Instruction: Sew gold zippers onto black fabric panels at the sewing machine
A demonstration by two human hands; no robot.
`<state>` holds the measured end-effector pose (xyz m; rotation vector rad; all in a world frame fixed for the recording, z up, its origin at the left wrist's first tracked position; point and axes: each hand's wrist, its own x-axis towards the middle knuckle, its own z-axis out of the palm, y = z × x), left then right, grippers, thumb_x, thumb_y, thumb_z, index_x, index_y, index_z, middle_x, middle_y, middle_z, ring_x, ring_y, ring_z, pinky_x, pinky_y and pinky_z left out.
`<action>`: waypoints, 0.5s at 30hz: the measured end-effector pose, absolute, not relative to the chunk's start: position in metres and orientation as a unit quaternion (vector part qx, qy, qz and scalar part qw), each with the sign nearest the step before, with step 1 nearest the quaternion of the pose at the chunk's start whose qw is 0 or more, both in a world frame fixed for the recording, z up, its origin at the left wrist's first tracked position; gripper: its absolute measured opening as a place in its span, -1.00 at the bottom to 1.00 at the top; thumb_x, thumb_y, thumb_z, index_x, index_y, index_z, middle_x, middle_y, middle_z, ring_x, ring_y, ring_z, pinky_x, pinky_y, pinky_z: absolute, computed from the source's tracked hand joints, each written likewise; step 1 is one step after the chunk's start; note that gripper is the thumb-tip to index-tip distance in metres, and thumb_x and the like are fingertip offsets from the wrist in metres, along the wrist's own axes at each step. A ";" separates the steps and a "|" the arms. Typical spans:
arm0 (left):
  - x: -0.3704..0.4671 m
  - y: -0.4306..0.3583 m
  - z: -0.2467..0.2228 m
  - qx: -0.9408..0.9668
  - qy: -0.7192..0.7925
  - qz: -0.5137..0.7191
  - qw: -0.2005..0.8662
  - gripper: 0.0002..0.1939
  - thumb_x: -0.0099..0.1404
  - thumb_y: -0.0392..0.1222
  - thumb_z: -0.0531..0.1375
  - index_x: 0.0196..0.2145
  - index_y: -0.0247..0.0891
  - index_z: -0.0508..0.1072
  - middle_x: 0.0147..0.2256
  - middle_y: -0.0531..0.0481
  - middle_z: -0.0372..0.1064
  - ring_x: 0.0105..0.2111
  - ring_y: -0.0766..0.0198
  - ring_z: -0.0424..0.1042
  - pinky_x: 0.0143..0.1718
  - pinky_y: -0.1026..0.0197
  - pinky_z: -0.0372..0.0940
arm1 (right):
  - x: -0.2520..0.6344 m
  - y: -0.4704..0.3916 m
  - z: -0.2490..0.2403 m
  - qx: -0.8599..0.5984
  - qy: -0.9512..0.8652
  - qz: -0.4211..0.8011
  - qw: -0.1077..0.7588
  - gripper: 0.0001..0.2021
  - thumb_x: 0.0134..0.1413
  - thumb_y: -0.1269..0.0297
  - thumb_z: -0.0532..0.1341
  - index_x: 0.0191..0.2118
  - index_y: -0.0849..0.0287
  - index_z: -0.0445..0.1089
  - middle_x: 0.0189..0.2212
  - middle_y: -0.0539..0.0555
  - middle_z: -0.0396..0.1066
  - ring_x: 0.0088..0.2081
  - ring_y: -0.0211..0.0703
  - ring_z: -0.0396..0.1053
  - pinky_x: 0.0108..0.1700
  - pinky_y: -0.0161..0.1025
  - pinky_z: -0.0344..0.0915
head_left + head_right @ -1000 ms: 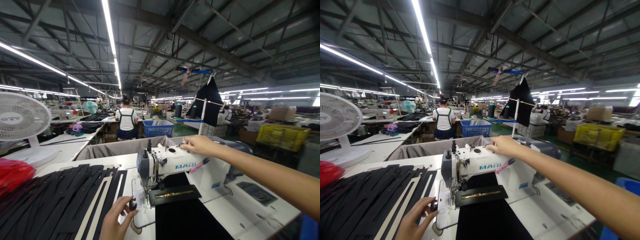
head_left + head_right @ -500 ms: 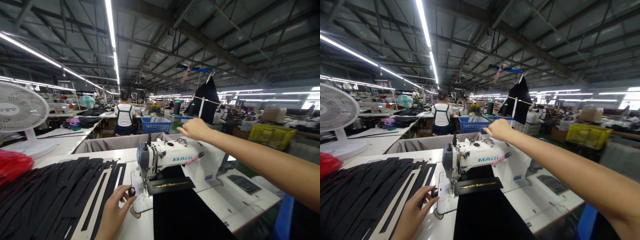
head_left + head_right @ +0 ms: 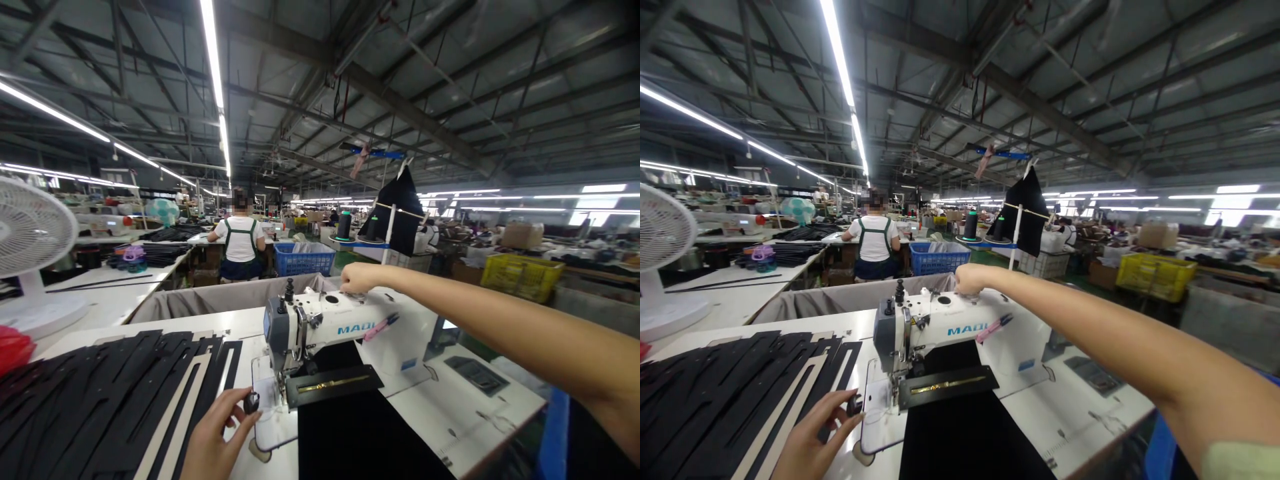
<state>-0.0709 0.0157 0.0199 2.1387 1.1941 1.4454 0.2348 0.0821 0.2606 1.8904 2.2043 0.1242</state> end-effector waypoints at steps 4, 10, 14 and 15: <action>-0.073 0.017 0.016 0.743 0.427 0.491 0.154 -0.68 0.15 0.02 0.20 -0.18 -0.19 0.43 -0.45 0.04 0.40 -0.53 0.29 0.38 -0.44 0.30 0.33 | 0.250 0.091 0.259 0.651 0.755 0.037 0.065 -0.75 0.04 0.32 0.05 -0.41 0.31 0.45 -0.49 0.11 0.40 -0.46 -0.22 0.28 -0.46 -0.35 0.10; -0.071 0.018 0.016 0.742 0.430 0.490 0.157 -0.66 0.13 0.06 0.20 -0.20 -0.19 0.44 -0.44 0.03 0.41 -0.54 0.30 0.38 -0.45 0.30 0.34 | 0.253 0.079 0.264 0.633 0.770 -0.038 0.075 -0.74 0.03 0.20 0.09 -0.38 0.25 0.46 -0.61 -0.01 0.32 -0.59 -0.32 0.19 -0.55 -0.39 0.08; -0.070 0.016 0.019 0.742 0.435 0.484 0.163 -0.65 0.14 0.07 0.20 -0.19 -0.18 0.44 -0.44 0.03 0.41 -0.53 0.28 0.38 -0.43 0.28 0.35 | 0.244 0.081 0.262 0.628 0.774 -0.026 0.082 -0.78 0.00 0.23 0.13 -0.42 0.23 0.47 -0.54 0.02 0.39 -0.51 -0.28 0.28 -0.48 -0.40 0.13; -0.070 0.016 0.020 0.742 0.436 0.482 0.166 -0.65 0.14 0.07 0.20 -0.19 -0.18 0.44 -0.43 0.02 0.41 -0.52 0.28 0.39 -0.42 0.28 0.35 | 0.244 0.084 0.262 0.635 0.769 -0.003 0.075 -0.78 0.02 0.25 0.11 -0.40 0.23 0.47 -0.48 0.05 0.41 -0.46 -0.25 0.31 -0.45 -0.39 0.15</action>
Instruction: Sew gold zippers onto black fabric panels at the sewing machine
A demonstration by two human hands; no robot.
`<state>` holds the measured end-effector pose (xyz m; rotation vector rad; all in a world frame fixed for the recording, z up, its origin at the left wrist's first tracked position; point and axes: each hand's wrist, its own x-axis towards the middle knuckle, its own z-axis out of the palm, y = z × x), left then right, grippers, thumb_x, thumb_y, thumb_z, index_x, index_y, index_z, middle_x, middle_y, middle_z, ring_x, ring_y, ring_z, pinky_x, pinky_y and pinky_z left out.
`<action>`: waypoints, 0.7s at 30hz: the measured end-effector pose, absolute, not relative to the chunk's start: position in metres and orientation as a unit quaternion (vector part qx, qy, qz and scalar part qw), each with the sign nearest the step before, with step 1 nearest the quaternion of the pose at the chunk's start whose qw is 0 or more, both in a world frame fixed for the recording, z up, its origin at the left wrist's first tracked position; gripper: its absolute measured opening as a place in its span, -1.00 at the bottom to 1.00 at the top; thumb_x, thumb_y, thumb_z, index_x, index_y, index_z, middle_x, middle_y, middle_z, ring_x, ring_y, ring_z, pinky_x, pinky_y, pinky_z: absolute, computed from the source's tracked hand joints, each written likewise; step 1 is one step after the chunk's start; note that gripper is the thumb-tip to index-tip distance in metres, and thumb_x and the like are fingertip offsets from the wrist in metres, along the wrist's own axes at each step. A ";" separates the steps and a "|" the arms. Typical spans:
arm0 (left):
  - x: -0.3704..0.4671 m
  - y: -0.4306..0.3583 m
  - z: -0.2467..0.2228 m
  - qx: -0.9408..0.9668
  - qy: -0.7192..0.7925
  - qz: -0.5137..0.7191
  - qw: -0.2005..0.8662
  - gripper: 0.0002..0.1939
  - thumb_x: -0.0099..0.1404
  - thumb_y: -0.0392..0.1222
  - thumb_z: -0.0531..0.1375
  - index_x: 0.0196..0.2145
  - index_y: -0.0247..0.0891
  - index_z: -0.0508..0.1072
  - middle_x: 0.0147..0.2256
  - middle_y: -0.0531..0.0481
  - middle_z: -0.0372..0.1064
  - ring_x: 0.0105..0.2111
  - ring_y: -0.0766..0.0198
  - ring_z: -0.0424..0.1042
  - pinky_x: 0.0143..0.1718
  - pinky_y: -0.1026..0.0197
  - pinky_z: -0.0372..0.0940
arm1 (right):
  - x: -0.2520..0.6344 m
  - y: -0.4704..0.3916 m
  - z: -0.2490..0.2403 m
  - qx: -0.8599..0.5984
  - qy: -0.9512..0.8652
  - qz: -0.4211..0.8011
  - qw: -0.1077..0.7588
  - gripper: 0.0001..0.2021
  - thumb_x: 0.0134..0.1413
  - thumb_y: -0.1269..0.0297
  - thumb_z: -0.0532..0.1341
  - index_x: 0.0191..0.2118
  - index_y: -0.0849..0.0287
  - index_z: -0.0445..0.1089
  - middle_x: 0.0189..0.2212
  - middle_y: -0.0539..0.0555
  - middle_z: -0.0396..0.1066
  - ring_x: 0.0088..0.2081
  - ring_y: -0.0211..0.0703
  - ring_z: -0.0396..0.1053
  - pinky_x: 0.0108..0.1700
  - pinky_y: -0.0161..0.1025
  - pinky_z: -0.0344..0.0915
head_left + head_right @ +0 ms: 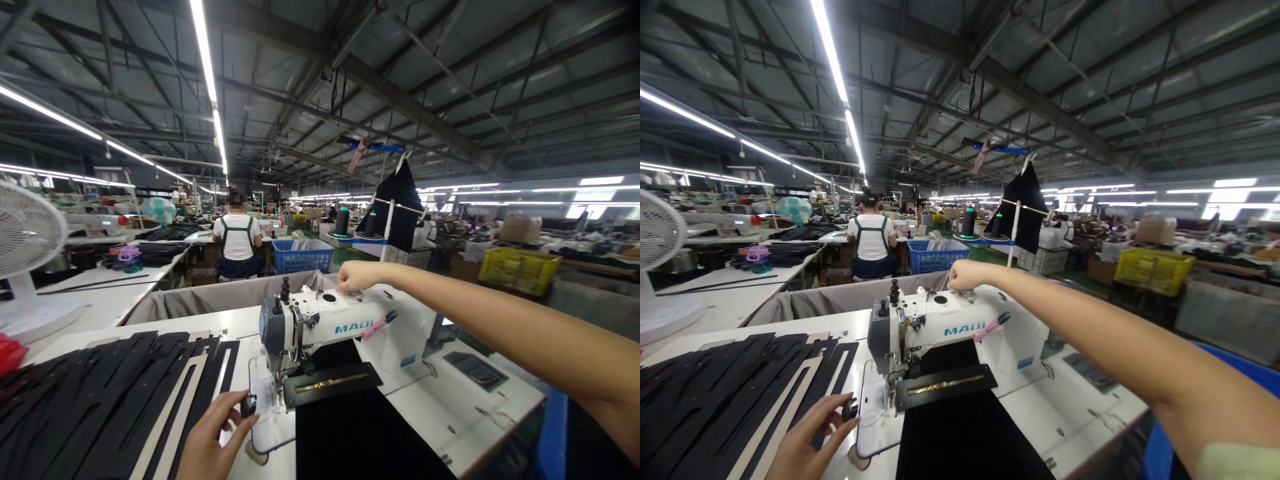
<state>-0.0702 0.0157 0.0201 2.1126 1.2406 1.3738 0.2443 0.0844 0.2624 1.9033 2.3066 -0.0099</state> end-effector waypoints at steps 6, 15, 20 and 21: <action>-0.071 0.015 0.022 0.733 0.434 0.498 0.165 -0.64 0.13 0.09 0.21 -0.20 -0.18 0.45 -0.44 0.02 0.40 -0.53 0.28 0.38 -0.45 0.30 0.34 | 0.279 0.077 0.268 0.684 0.715 0.133 0.057 -0.77 0.08 0.33 0.05 -0.30 0.28 0.44 -0.28 0.23 0.43 -0.23 -0.04 0.36 -0.35 -0.29 0.17; -0.067 0.015 0.023 0.726 0.441 0.491 0.192 -0.67 0.11 0.07 0.23 -0.22 -0.15 0.47 -0.49 0.06 0.42 -0.55 0.27 0.40 -0.46 0.30 0.35 | 0.247 0.047 0.255 0.587 0.787 0.166 0.098 -0.79 0.16 0.34 0.01 -0.21 0.14 0.38 -0.28 0.08 0.45 -0.27 -0.16 0.38 -0.35 -0.34 0.17; -0.068 0.014 0.025 0.722 0.450 0.494 0.181 -0.65 0.09 0.09 0.23 -0.23 -0.15 0.48 -0.50 0.05 0.41 -0.55 0.26 0.39 -0.46 0.30 0.35 | 0.263 0.061 0.262 0.629 0.734 0.218 0.136 -0.78 0.08 0.46 0.03 -0.25 0.26 0.42 -0.31 0.27 0.44 -0.24 0.06 0.41 -0.36 -0.23 0.17; -0.067 0.014 0.025 0.723 0.449 0.494 0.180 -0.65 0.08 0.10 0.24 -0.23 -0.15 0.48 -0.50 0.05 0.41 -0.55 0.26 0.39 -0.46 0.30 0.35 | 0.266 0.056 0.262 0.630 0.731 0.216 0.148 -0.80 0.06 0.46 0.06 -0.31 0.25 0.44 -0.34 0.26 0.45 -0.26 0.06 0.41 -0.38 -0.23 0.17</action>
